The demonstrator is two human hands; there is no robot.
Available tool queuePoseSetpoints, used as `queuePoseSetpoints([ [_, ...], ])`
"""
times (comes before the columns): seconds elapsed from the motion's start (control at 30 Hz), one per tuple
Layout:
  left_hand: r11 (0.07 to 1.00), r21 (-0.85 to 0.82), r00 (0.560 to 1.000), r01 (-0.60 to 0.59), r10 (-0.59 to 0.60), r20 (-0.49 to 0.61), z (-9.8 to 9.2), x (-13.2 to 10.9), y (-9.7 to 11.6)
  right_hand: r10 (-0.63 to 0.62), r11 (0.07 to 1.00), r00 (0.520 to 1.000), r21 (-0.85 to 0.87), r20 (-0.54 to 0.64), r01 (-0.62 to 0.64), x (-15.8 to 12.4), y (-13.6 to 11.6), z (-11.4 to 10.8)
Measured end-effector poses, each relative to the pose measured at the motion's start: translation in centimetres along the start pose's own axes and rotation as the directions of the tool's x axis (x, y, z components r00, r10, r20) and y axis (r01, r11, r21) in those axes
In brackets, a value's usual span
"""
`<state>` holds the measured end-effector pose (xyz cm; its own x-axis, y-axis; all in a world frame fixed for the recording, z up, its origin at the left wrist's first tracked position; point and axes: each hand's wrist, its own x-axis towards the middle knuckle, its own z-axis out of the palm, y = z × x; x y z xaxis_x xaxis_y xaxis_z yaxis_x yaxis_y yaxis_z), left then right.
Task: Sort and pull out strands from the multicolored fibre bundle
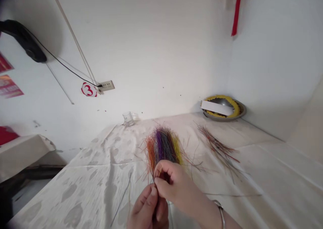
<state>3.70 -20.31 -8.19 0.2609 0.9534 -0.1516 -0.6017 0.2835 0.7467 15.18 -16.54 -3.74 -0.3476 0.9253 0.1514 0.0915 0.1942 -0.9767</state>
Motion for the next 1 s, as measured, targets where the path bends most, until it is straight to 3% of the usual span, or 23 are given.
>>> queuePoseSetpoints([
  [0.33,0.996,-0.031,0.995,0.083,-0.081,0.062,-0.8,1.8,-0.7,0.134,0.903,0.987,0.422,-0.086,-0.086,0.5,2.0,0.6],
  [0.63,0.992,-0.008,0.990,0.127,-0.126,0.059,-0.8,4.1,-1.1,0.208,0.877,0.966,0.466,-0.150,-0.116,1.6,2.6,-0.4],
  [0.87,0.990,0.016,0.989,0.137,-0.137,0.057,-0.1,4.9,-0.5,0.125,0.917,0.967,0.398,-0.222,-0.028,1.3,3.6,-1.0],
  [1.0,0.993,0.078,0.994,0.090,-0.093,0.049,0.5,4.1,-0.6,0.218,0.906,0.931,0.416,-0.293,-0.081,1.9,4.1,-1.1],
])
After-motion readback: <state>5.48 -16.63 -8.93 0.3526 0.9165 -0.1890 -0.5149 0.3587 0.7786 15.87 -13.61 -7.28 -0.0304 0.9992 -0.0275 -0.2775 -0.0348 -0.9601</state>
